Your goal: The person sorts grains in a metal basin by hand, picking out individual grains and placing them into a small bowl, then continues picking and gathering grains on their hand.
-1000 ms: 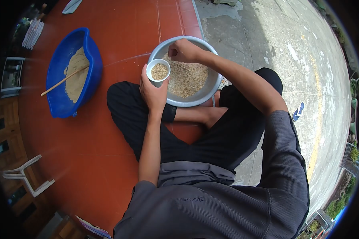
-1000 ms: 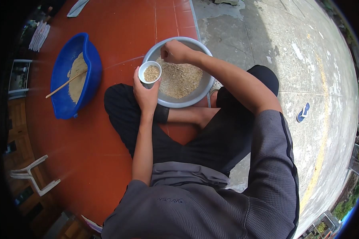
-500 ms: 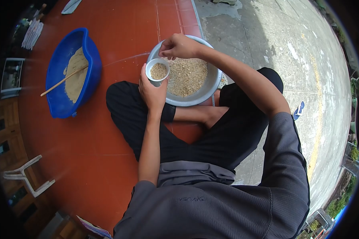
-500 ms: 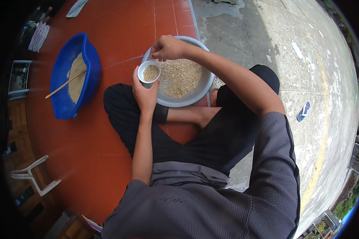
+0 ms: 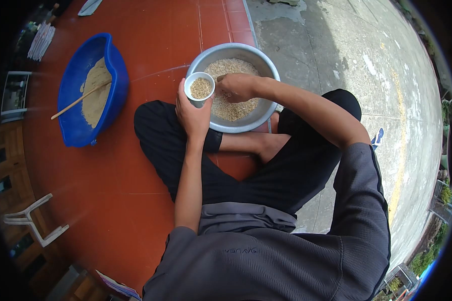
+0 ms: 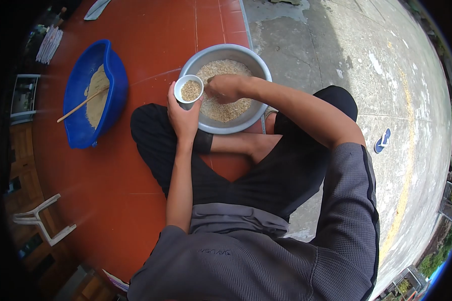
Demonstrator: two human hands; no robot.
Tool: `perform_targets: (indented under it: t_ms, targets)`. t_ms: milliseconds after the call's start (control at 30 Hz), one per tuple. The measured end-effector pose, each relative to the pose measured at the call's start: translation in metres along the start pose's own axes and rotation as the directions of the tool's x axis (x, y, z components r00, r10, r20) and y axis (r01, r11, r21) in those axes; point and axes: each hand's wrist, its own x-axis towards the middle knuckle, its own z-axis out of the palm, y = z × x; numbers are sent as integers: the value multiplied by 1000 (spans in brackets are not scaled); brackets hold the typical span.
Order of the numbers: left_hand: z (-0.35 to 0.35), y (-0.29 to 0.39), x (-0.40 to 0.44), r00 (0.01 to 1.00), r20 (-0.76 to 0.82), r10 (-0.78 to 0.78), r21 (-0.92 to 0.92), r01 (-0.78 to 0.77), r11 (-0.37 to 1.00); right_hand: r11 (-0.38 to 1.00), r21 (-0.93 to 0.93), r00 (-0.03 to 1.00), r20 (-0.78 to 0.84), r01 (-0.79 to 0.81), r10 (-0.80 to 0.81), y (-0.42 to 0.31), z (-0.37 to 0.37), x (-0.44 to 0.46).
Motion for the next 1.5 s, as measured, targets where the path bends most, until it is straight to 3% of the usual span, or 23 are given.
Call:
perform_targets:
  t_ms: [300,500,733,833,1033,1500]
  targets:
    - [-1,1,0,1000,3,0,11,0,1000,999,-38,999,12,-35,35,4,23,4]
    - [0,-2,1,1000,17,-10,11,9,1000,996,52,997,1,-71,71,7,14,6]
    - [-1,0,0,1000,17,-4,35,4,999,969,201,930,-307,-144,202,-7,-37,15]
    - [-2,2,0,999,22,-38,-22,38,999,951,297,917,-353,-80,187,-12,-47,16]
    - [-2,5,1,1000,20,-22,45,22,999,939,309,902,-347,-149,257,-15,-51,12]
    - [-2,5,1,999,37,-39,45,37,998,913,402,938,-281,-75,201,-31,-61,10]
